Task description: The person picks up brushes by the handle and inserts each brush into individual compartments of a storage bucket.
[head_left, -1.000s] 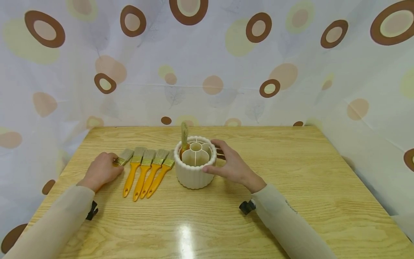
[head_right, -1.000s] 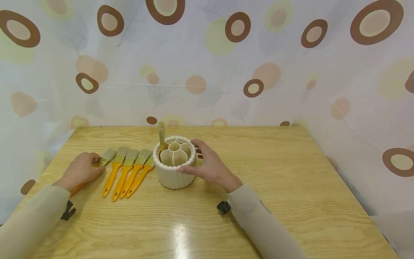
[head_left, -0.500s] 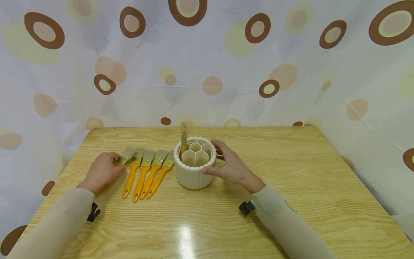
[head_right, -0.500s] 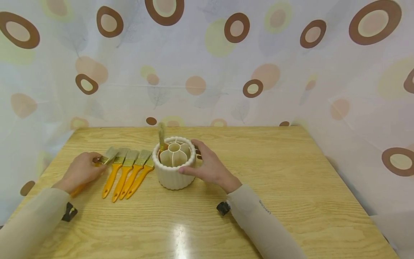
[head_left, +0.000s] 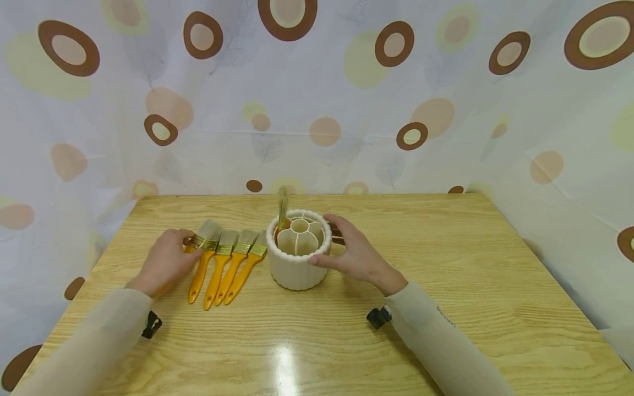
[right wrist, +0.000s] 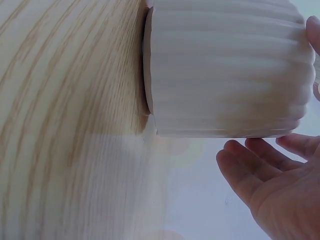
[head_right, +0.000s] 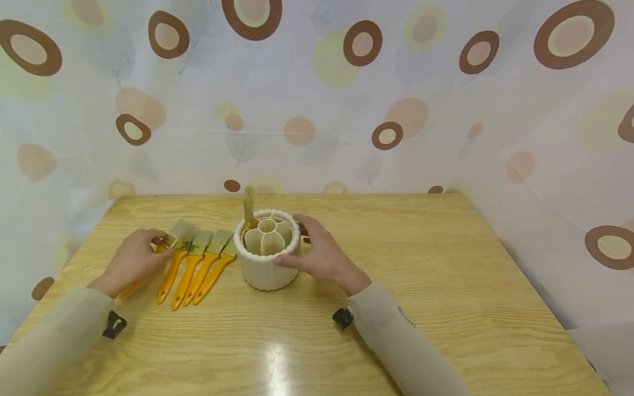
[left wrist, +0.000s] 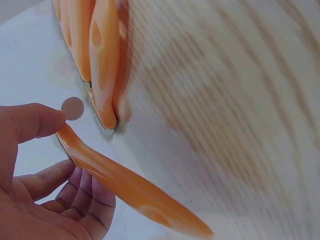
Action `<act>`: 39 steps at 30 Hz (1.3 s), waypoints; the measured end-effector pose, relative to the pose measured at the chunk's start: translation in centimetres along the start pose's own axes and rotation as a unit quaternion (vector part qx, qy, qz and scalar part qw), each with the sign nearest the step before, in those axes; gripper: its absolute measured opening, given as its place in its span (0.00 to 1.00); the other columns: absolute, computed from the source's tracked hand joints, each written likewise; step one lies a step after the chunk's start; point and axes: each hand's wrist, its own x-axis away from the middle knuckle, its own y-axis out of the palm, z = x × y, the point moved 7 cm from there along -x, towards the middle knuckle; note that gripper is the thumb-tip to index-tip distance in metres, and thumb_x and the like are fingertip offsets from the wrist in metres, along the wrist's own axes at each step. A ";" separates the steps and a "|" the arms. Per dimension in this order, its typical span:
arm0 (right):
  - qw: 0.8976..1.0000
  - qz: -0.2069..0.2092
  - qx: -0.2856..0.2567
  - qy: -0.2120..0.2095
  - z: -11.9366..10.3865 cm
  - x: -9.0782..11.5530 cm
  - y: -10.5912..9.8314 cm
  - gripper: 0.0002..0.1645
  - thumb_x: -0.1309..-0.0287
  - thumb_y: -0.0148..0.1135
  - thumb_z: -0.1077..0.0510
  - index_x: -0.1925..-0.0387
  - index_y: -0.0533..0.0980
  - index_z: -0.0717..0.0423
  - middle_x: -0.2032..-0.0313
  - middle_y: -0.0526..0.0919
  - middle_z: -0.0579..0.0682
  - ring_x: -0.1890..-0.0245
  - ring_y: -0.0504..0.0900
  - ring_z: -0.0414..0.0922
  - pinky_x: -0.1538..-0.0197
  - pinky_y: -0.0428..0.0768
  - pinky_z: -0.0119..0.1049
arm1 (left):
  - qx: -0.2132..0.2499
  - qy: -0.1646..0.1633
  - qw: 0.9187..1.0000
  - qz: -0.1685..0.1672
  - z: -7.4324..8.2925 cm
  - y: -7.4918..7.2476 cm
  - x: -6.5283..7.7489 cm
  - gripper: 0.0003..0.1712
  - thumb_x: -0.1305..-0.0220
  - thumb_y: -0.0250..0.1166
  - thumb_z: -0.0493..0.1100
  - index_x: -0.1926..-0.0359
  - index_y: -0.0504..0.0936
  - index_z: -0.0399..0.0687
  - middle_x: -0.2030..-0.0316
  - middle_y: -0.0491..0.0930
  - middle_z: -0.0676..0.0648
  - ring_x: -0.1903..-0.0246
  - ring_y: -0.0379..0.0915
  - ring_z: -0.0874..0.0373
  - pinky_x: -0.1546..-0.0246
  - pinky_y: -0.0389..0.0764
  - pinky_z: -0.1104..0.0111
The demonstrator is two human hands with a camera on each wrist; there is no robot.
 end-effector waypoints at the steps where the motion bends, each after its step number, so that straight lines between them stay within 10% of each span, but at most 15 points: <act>1: 1.000 0.000 -0.001 0.001 0.0 0.0 0.0 0.60 0.57 0.73 0.36 0.28 0.54 0.51 0.36 0.64 0.46 0.38 0.68 0.49 0.39 0.70 0.46 | 0.001 0.002 1.000 0.001 0.2 0.0 0.0 0.27 0.38 0.61 0.42 0.44 0.72 0.25 0.51 0.72 0.29 0.55 0.68 0.40 0.57 0.71 0.49; 39: 1.000 0.014 0.019 -0.010 -0.2 0.1 -0.5 0.54 0.58 0.73 0.35 0.32 0.60 0.48 0.40 0.67 0.45 0.41 0.70 0.46 0.39 0.69 0.50 | 0.034 0.084 0.994 0.067 8.0 -0.5 0.3 0.26 0.39 0.63 0.44 0.42 0.74 0.36 0.55 0.73 0.40 0.64 0.70 0.49 0.68 0.72 0.61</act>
